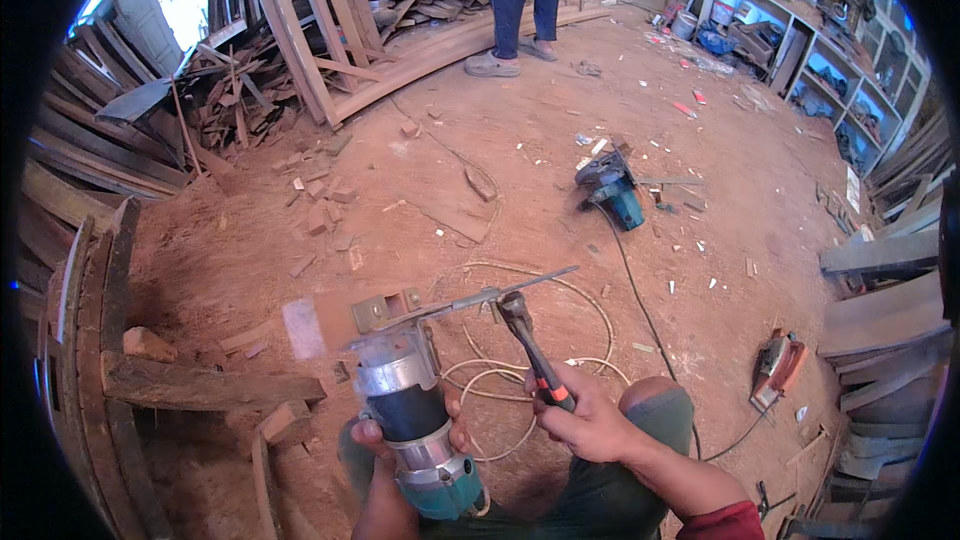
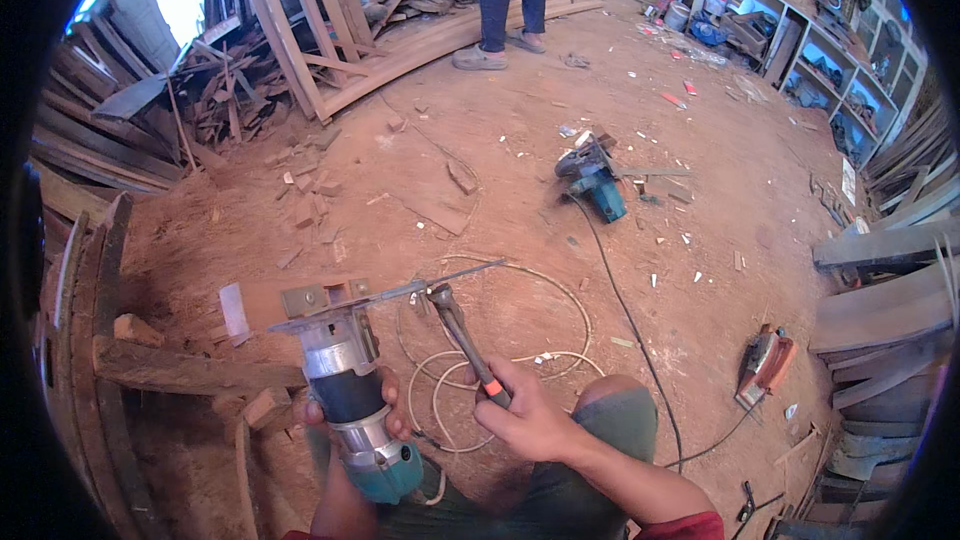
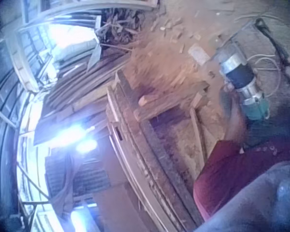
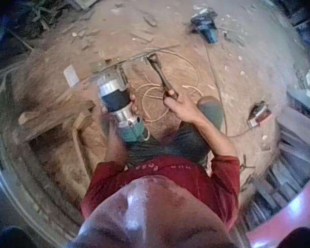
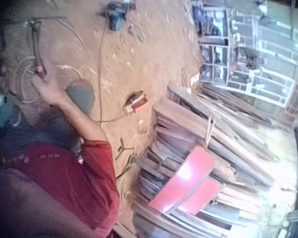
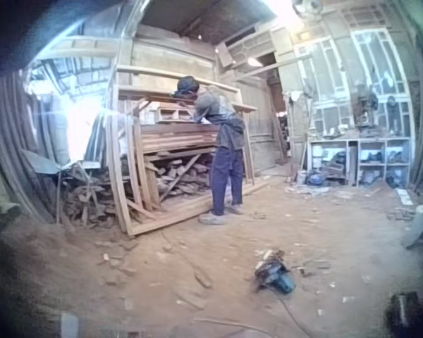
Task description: The person sits on the floor and adjusts a handheld router using a hex key and a wrench. They tighten the tool's components and then use a square ruler to measure the setup against a piece of wood.
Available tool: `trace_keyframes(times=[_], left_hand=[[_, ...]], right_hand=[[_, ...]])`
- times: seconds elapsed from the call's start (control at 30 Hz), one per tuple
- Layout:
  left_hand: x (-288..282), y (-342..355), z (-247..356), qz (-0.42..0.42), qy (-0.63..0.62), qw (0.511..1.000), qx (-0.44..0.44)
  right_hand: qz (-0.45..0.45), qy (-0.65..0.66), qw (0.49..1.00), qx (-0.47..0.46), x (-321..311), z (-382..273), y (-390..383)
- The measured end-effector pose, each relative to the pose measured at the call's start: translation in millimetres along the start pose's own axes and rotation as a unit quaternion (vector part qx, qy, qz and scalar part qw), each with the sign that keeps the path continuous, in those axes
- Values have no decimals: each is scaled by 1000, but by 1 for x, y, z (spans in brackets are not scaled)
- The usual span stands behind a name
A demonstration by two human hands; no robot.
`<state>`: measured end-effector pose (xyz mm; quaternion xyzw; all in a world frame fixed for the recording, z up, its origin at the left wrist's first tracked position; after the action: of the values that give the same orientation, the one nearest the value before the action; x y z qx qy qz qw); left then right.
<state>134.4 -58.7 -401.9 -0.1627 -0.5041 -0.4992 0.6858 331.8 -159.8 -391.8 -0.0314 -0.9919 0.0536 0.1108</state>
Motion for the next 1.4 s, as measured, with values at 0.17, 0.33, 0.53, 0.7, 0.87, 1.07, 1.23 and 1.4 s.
trace_keyframes(times=[0.17,0.33,0.53,0.7,0.87,1.07,1.23,1.4], left_hand=[[-2,-4,-6,91,102,991,-1],[1,-5,-8,157,188,969,29],[3,-10,-23,224,300,925,69],[4,-13,-35,259,327,903,102],[39,-6,-40,361,360,850,130],[31,-14,-32,347,274,893,86],[20,-20,-10,244,224,940,79],[-4,-45,10,205,238,946,79]], right_hand=[[96,-222,968,-61,-4,-2,-4],[215,-347,912,-47,14,-20,-5],[296,-463,831,-89,26,-22,1],[335,-579,726,-161,23,-15,9],[334,-680,616,-214,19,-8,22],[339,-656,641,-211,20,-8,21],[348,-602,682,-228,2,-12,10],[272,-263,913,-152,-14,-104,25]])
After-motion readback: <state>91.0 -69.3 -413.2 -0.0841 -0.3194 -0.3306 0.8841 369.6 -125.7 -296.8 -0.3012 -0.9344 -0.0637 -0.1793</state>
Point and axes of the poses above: each hand's wrist, its own y-axis towards the middle knuckle, its own x-axis out of the palm, z = x × y, the point moved 3 cm from there along y, towards the middle knuckle, and after that the axes turned 7 degrees about y, right-handed, at the moved point
